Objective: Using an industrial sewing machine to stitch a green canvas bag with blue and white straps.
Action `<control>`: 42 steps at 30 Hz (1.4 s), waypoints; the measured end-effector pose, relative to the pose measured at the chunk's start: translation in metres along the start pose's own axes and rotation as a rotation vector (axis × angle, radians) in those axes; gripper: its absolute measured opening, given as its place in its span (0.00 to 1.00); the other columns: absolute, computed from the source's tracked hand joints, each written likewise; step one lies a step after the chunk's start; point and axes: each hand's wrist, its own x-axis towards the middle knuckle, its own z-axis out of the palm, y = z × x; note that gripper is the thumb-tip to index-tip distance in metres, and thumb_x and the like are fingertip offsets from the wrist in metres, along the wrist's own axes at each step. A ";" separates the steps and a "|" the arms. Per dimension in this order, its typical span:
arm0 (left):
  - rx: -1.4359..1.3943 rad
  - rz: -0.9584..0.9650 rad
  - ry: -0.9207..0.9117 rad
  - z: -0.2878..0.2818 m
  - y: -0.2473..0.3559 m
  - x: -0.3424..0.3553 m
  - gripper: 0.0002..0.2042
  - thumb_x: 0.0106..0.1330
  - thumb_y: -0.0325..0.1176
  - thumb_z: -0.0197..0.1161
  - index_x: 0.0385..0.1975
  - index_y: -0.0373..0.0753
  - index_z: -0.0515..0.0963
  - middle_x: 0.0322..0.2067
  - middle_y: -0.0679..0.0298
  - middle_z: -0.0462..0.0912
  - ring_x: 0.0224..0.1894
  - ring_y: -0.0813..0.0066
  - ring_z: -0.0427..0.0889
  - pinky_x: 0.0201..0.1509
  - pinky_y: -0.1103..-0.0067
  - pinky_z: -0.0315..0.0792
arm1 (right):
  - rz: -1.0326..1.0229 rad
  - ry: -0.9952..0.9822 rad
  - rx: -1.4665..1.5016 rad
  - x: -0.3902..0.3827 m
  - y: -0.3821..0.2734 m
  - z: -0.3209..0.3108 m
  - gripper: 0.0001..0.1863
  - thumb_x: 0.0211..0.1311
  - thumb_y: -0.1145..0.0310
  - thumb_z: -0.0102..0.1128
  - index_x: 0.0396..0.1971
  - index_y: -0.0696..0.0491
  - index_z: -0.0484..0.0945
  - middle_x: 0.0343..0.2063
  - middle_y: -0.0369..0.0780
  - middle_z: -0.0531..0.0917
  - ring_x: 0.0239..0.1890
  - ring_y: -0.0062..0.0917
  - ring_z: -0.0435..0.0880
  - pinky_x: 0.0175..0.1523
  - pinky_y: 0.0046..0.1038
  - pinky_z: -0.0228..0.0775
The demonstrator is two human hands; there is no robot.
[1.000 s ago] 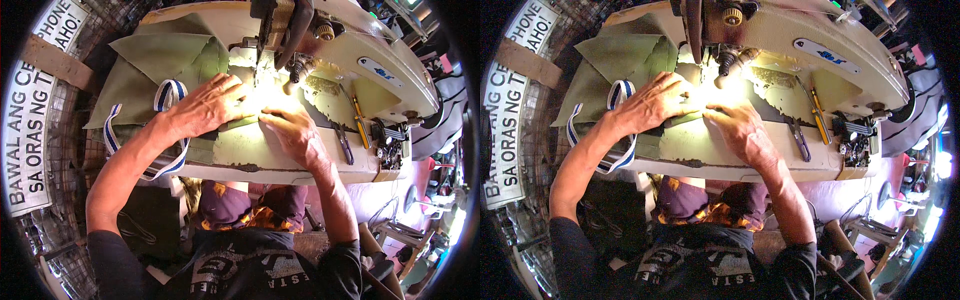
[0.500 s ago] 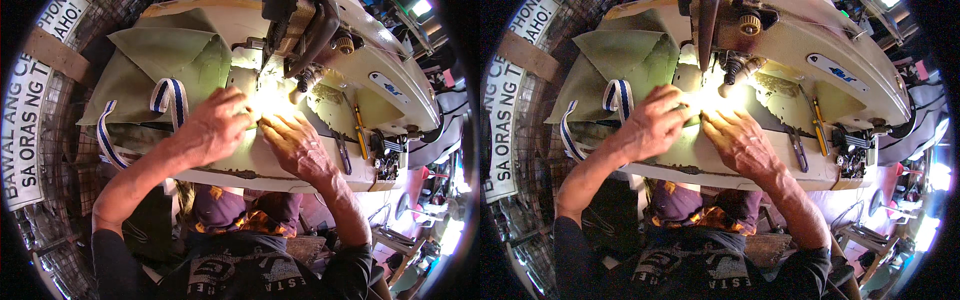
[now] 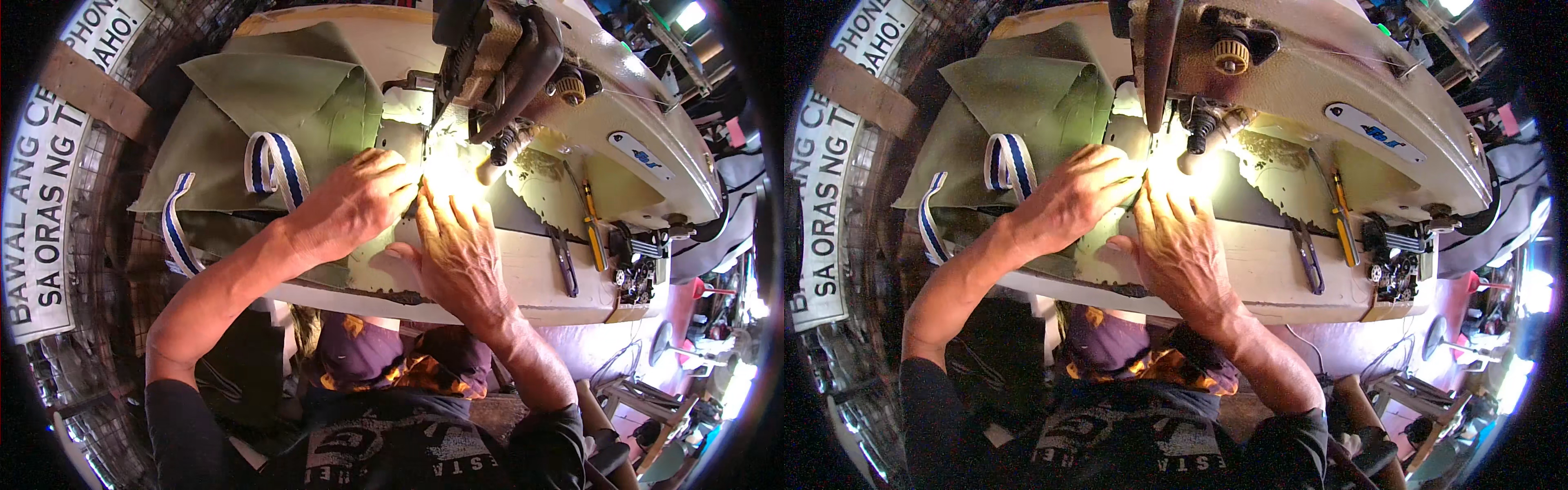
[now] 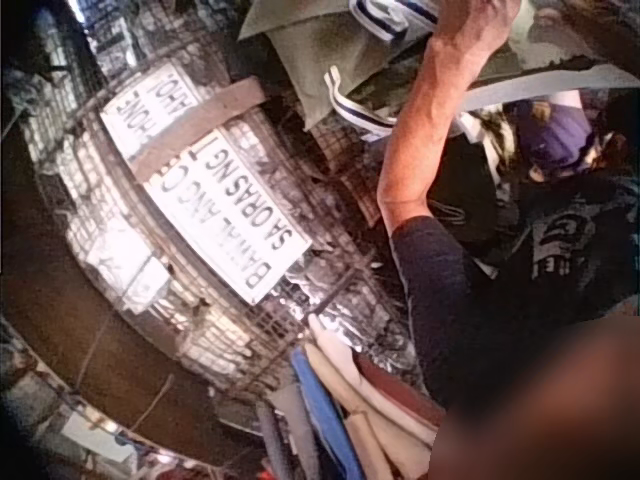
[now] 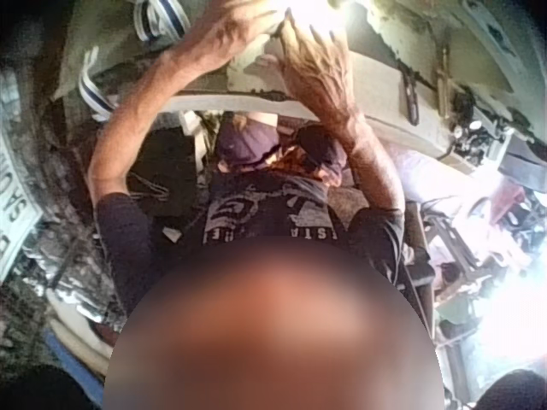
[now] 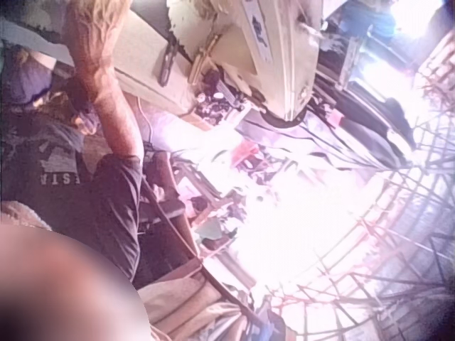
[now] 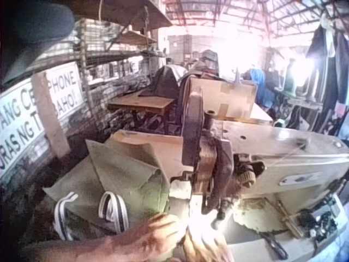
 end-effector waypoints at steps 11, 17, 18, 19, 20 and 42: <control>-0.301 -0.294 0.054 -0.014 -0.032 0.028 0.07 0.61 0.18 0.57 0.36 0.33 0.81 0.38 0.57 0.81 0.41 0.60 0.81 0.47 0.72 0.77 | 0.030 -0.009 0.034 0.009 -0.002 -0.003 0.32 0.57 0.46 0.64 0.46 0.62 0.76 0.52 0.49 0.78 0.54 0.37 0.76 0.55 0.38 0.66; -0.148 -0.017 0.121 0.011 -0.018 0.010 0.13 0.57 0.20 0.59 0.43 0.31 0.79 0.42 0.55 0.79 0.47 0.58 0.79 0.54 0.68 0.75 | 0.018 0.000 0.090 0.010 -0.001 -0.004 0.38 0.51 0.46 0.69 0.50 0.66 0.74 0.54 0.52 0.76 0.57 0.44 0.74 0.62 0.42 0.63; -0.097 -0.019 0.176 0.014 -0.017 0.008 0.15 0.56 0.19 0.59 0.45 0.31 0.79 0.43 0.56 0.80 0.48 0.58 0.79 0.55 0.68 0.75 | 0.021 -0.004 0.080 0.010 -0.001 -0.004 0.38 0.51 0.46 0.69 0.50 0.66 0.74 0.54 0.52 0.76 0.57 0.44 0.74 0.62 0.42 0.63; -0.093 -0.005 0.182 0.016 -0.018 0.006 0.15 0.56 0.19 0.59 0.45 0.31 0.79 0.43 0.56 0.80 0.48 0.58 0.79 0.55 0.68 0.75 | 0.027 -0.007 0.103 0.010 -0.001 -0.004 0.39 0.51 0.46 0.68 0.51 0.66 0.74 0.54 0.52 0.76 0.57 0.44 0.74 0.63 0.42 0.62; -0.095 0.015 0.207 0.017 -0.018 0.005 0.16 0.55 0.20 0.59 0.45 0.31 0.79 0.44 0.56 0.80 0.48 0.58 0.78 0.55 0.69 0.75 | 0.033 -0.004 0.138 0.010 -0.001 -0.005 0.40 0.51 0.46 0.68 0.52 0.66 0.74 0.55 0.52 0.75 0.57 0.44 0.74 0.63 0.42 0.62; -0.105 0.103 0.082 0.010 -0.040 0.013 0.14 0.59 0.27 0.57 0.45 0.30 0.78 0.46 0.55 0.80 0.49 0.58 0.78 0.56 0.69 0.74 | 0.135 0.004 -0.022 0.019 -0.003 0.002 0.41 0.55 0.47 0.65 0.59 0.66 0.70 0.55 0.51 0.76 0.54 0.40 0.76 0.57 0.39 0.65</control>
